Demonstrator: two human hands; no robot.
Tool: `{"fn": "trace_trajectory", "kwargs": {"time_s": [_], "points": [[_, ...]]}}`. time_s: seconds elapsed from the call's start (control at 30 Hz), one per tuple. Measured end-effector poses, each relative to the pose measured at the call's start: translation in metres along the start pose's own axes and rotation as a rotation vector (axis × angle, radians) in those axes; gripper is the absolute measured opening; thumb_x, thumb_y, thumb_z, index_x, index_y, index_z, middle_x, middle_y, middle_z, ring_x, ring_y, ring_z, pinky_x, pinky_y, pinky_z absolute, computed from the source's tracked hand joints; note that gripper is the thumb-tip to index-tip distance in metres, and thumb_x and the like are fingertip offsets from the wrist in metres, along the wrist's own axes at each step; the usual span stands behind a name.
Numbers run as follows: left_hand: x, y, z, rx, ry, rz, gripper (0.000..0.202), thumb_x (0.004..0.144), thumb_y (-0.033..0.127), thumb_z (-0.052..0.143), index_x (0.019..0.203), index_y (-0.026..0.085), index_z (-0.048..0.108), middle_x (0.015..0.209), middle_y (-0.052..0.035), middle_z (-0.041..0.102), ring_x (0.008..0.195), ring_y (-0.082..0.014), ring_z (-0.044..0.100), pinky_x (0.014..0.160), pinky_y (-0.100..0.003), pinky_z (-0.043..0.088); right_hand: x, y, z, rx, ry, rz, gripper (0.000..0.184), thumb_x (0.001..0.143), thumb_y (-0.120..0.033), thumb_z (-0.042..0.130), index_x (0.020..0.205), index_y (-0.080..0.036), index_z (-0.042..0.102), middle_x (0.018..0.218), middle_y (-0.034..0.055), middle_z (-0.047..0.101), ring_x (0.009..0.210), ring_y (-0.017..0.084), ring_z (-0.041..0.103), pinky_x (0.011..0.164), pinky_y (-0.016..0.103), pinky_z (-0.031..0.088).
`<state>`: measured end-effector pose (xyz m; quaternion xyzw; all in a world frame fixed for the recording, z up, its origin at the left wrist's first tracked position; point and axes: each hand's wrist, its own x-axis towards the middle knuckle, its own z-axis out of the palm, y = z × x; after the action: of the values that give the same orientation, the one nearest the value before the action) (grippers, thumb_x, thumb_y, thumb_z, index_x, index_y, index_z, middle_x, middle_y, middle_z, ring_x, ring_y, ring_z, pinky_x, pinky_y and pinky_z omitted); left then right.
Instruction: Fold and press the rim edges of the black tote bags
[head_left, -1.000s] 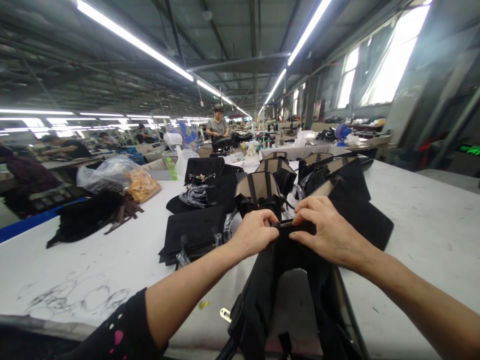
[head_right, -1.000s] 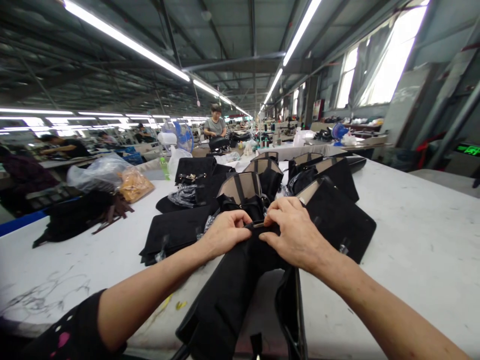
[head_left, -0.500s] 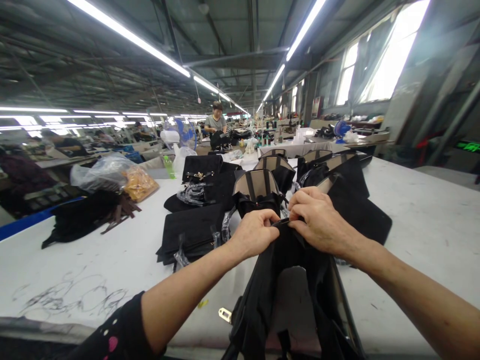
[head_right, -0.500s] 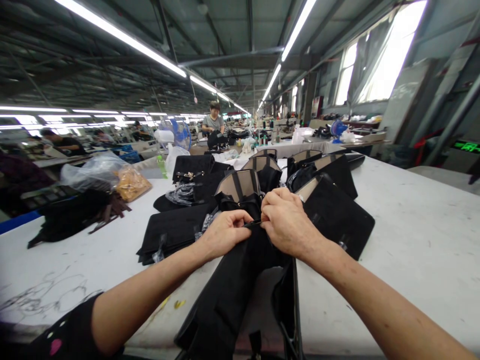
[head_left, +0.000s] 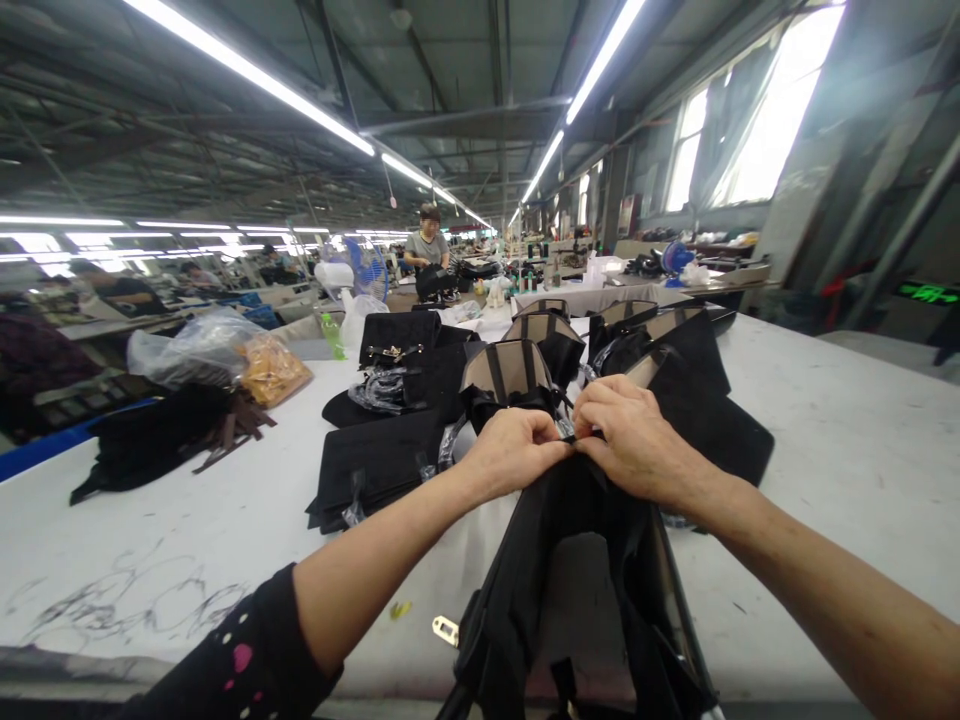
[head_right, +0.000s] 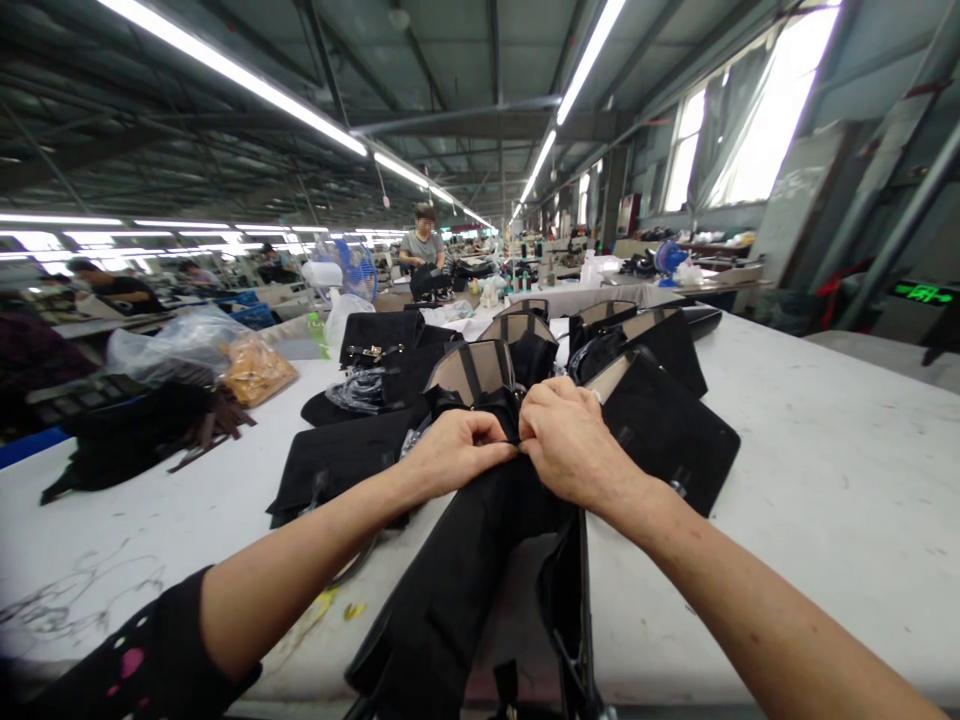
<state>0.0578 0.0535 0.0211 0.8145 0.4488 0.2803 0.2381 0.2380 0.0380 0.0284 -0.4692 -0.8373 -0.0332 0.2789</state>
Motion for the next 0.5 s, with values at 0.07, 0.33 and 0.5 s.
{"fn": "trace_trajectory", "kwargs": {"time_s": [0.07,0.33,0.5], "points": [[-0.001,0.002,-0.003,0.049,0.048,-0.014,0.020,0.072,0.033,0.058,0.064,0.016,0.064,0.059,0.0012,0.061,0.057,-0.0109,0.051,0.050,-0.021,0.032,-0.005,0.005,-0.005,0.134,0.017,0.036,0.005,0.076,-0.016,0.059,0.080,-0.020,0.060,0.094,0.0036,0.062,0.102,0.022,0.050,0.090,0.038,0.038],[-0.034,-0.010,-0.024,0.130,0.249,-0.297,0.019,0.072,0.030,0.056,0.059,0.017,0.059,0.056,0.0010,0.060,0.056,-0.0126,0.053,0.053,-0.023,0.036,-0.089,0.003,-0.023,0.592,0.019,0.521,0.043,0.085,-0.051,0.053,0.121,-0.027,0.054,0.113,0.0073,0.065,0.098,0.025,0.063,0.080,0.035,0.052],[-0.025,-0.009,-0.025,0.330,0.141,-0.188,0.012,0.072,0.025,0.055,0.082,0.019,0.060,0.077,-0.0012,0.062,0.072,-0.0165,0.056,0.063,-0.027,0.042,-0.130,-0.017,-0.012,0.451,0.006,0.490,0.070,0.065,-0.044,0.072,0.129,-0.033,0.047,0.129,0.0071,0.059,0.110,0.031,0.060,0.083,0.038,0.056]]}}
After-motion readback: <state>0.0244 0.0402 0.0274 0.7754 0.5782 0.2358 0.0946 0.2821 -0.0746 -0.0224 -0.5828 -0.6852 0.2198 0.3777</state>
